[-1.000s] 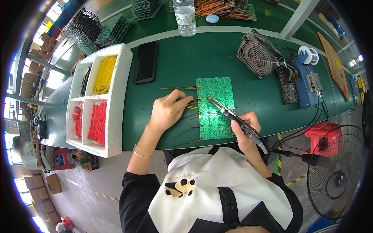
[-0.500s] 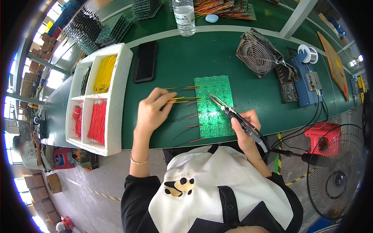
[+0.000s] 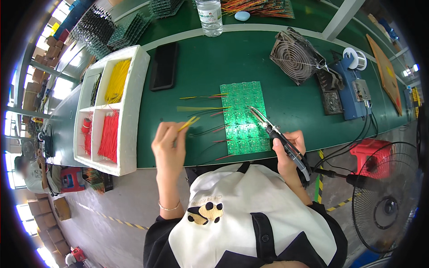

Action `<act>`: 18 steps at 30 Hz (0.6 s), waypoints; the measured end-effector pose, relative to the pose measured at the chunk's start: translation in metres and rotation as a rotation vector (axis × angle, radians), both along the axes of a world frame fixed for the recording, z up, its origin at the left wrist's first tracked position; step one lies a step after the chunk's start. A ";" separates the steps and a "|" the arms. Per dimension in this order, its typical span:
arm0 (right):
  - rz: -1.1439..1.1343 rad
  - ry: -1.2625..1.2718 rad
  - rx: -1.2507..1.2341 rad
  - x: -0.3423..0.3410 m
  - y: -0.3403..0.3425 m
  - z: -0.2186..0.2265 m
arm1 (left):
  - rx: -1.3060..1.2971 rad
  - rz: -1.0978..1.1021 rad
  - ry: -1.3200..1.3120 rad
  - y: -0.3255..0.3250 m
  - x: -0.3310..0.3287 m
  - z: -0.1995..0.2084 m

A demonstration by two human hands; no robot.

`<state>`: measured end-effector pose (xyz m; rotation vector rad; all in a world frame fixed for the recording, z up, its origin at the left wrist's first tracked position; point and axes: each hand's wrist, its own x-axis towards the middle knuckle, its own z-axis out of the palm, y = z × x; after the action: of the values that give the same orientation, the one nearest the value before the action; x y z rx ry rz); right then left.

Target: The person inserts electrical wires onto printed circuit boards, then solders them in place with a soldering iron.

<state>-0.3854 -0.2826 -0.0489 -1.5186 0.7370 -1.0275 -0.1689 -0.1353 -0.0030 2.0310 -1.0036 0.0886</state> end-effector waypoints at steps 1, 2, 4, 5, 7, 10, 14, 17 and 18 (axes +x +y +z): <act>-0.002 0.003 -0.001 -0.002 -0.001 0.000 | -0.044 0.031 0.042 0.003 0.000 0.005; -0.015 -0.013 -0.005 -0.002 -0.001 -0.003 | -0.022 0.041 0.025 0.005 -0.002 0.009; -0.035 -0.027 -0.008 -0.006 -0.001 -0.005 | -0.010 -0.009 0.004 0.002 -0.005 0.010; -0.001 -0.022 0.002 -0.009 0.001 -0.003 | -0.017 -0.061 -0.004 0.000 -0.012 0.009; 0.050 -0.018 0.015 -0.008 0.004 -0.002 | -0.065 -0.203 0.064 -0.011 -0.022 0.001; 0.113 0.016 0.073 -0.005 0.007 -0.002 | -0.012 -0.204 0.142 -0.030 -0.024 -0.018; 0.121 0.038 0.036 -0.006 0.004 0.001 | -0.050 -0.206 0.138 -0.044 -0.024 -0.037; 0.143 0.013 0.033 -0.005 0.004 0.003 | -0.072 -0.227 0.162 -0.045 -0.024 -0.042; 0.143 0.015 0.035 -0.005 0.004 0.003 | -0.075 -0.239 0.151 -0.045 -0.024 -0.041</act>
<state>-0.3908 -0.2789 -0.0460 -1.5269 0.6443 -0.8931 -0.1928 -0.1799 -0.0437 1.8072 -1.1205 -0.1496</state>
